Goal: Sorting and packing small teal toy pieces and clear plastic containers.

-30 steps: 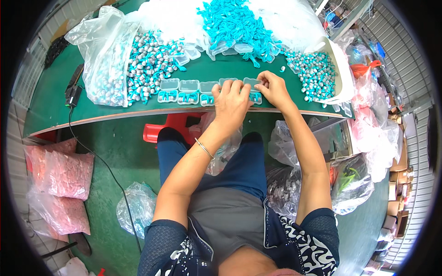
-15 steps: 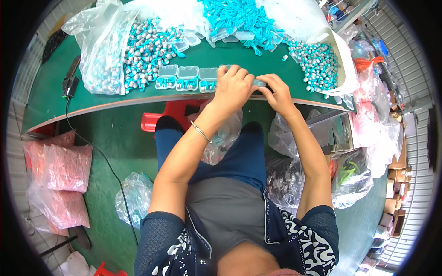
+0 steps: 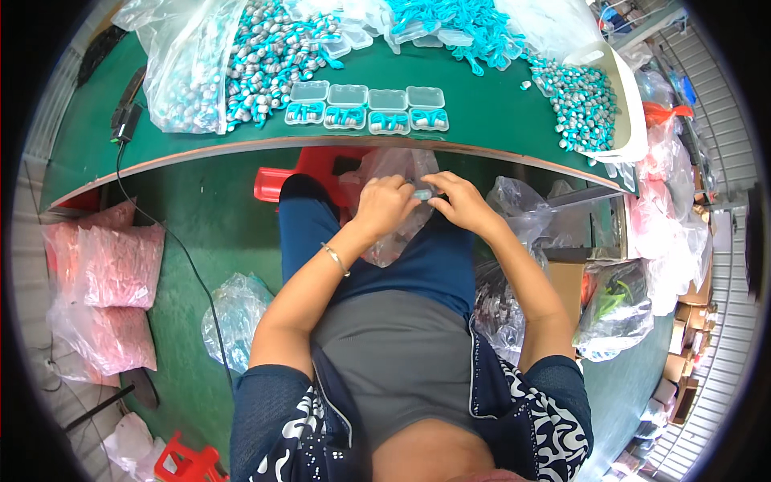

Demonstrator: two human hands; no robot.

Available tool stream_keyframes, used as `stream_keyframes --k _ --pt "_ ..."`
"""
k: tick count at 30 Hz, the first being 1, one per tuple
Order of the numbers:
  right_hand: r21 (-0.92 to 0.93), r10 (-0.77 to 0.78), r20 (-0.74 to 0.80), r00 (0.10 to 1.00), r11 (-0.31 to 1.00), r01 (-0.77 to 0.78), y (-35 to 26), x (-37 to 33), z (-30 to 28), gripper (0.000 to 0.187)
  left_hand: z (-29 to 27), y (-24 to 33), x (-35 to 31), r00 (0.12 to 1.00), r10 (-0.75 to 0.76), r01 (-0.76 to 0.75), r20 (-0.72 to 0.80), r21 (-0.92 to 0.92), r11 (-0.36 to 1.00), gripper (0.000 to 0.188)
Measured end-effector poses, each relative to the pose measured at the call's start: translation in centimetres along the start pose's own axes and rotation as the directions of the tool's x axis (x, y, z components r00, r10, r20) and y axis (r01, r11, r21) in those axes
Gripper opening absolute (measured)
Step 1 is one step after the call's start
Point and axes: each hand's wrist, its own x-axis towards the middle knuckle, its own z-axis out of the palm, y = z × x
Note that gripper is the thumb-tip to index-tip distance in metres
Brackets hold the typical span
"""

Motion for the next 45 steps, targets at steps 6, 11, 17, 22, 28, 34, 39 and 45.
stream_keyframes --k 6,11,17,22,28,34,39,45 --pt "0.117 -0.092 -0.133 0.987 0.987 0.108 -4.9 2.8 -4.1 0.011 4.5 -2.1 -2.4 0.977 -0.127 0.098 0.171 0.169 0.981 0.019" --pt "-0.086 -0.071 -0.364 0.929 0.995 0.043 -4.7 7.7 -7.6 0.013 0.1 0.0 0.3 0.997 0.025 -0.028 -0.075 -0.031 0.999 0.02" --pt "-0.263 0.009 -0.252 0.968 0.962 -0.078 -0.9 12.4 -6.9 0.026 -8.6 3.2 5.5 0.892 0.09 -0.043 -0.444 0.116 0.992 0.03" --pt "-0.221 0.068 -0.163 0.984 0.97 -0.104 -0.5 13.3 -7.3 0.027 -9.0 2.6 8.5 0.926 0.018 0.078 -0.376 0.239 0.968 0.041" --pt "-0.078 0.049 -0.303 0.952 0.994 -0.076 -1.5 11.8 -7.1 0.022 -9.0 2.4 9.5 0.948 -0.013 0.102 -0.319 0.265 0.959 0.054" --pt "-0.141 -0.255 -0.296 0.92 0.965 0.222 -2.8 8.9 -7.8 0.024 -8.9 1.4 9.9 0.94 0.092 0.007 -0.328 0.287 0.958 0.057" --pt "-0.208 -0.362 -0.233 0.903 0.925 0.317 -2.4 7.7 -6.8 0.044 -8.5 0.6 10.1 0.974 0.139 -0.081 -0.181 0.293 0.953 0.045" --pt "-0.237 -0.344 -0.244 0.907 0.928 0.288 -2.3 7.4 -6.6 0.043 -7.5 0.4 10.9 0.958 0.184 -0.089 -0.221 0.379 0.921 0.025"
